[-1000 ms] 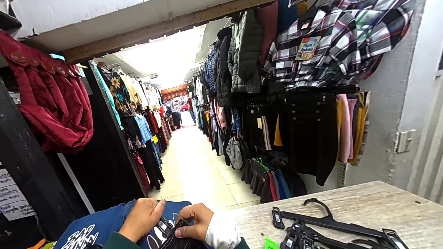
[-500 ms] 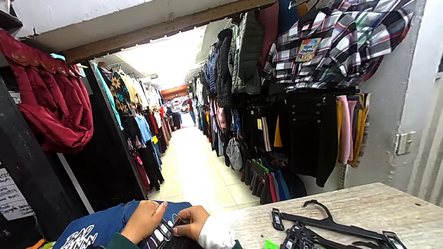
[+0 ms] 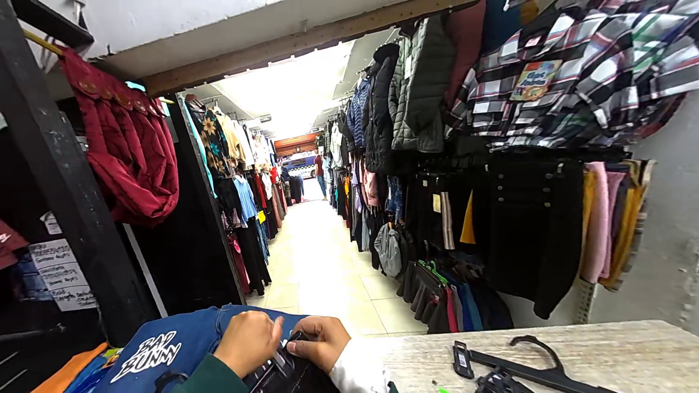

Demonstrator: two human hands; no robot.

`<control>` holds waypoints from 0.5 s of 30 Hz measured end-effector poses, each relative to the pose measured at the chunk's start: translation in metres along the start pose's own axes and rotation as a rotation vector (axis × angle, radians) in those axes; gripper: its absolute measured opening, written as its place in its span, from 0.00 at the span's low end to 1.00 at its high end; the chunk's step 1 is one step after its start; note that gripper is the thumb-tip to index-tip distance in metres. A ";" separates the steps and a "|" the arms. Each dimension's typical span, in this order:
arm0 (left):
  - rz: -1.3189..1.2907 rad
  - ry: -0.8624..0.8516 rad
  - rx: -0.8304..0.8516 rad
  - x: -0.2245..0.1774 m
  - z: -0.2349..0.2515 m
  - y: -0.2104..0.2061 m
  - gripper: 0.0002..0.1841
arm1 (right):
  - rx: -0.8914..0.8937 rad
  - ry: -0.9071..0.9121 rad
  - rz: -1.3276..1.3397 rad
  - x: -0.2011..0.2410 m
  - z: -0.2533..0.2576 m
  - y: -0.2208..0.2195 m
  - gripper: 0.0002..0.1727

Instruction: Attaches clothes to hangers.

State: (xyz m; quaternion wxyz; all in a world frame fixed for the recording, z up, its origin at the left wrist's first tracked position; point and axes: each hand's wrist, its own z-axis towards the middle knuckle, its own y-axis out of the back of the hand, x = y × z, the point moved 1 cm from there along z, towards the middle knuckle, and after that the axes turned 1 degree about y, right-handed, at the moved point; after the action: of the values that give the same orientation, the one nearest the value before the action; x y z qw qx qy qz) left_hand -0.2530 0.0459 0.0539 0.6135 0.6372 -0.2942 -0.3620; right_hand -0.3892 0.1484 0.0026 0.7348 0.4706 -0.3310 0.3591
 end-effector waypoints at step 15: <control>-0.120 -0.195 -0.682 0.039 -0.091 0.012 0.15 | 0.083 0.185 0.235 -0.022 -0.001 0.014 0.07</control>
State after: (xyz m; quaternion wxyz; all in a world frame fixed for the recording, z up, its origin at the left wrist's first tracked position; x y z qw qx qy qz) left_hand -0.1552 0.0647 0.0611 0.7373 0.3746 -0.1758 -0.5341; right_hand -0.4126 0.1493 -0.0094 0.6948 0.4236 -0.2996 0.4980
